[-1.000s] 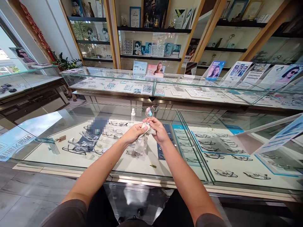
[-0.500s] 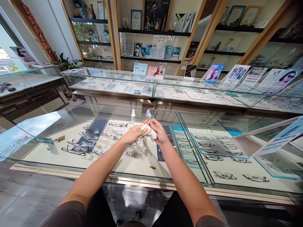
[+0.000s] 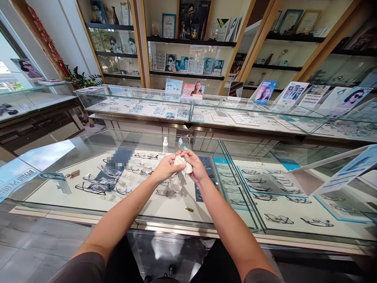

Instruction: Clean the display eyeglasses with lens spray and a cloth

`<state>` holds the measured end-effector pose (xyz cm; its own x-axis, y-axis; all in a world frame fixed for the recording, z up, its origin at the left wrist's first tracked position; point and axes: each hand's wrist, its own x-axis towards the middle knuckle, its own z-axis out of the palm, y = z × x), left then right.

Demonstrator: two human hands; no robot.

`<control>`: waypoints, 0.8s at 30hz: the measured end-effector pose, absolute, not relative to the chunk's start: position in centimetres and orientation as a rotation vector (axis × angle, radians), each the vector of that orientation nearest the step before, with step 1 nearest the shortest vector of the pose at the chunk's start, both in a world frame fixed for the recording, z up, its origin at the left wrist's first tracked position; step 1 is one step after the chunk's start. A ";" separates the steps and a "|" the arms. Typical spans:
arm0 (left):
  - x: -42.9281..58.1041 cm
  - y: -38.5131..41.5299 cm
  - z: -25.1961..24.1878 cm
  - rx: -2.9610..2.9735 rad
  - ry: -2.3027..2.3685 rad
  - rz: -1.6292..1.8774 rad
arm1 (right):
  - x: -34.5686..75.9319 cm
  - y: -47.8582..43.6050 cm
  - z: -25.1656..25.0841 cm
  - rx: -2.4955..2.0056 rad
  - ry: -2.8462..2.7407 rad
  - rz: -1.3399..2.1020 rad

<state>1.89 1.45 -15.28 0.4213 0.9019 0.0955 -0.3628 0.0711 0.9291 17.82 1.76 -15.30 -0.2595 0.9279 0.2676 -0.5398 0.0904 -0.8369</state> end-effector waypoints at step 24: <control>2.2 1.6 -15.5 1.097 0.564 1.081 | 17.9 1.9 -15.2 -0.617 -1.118 1.447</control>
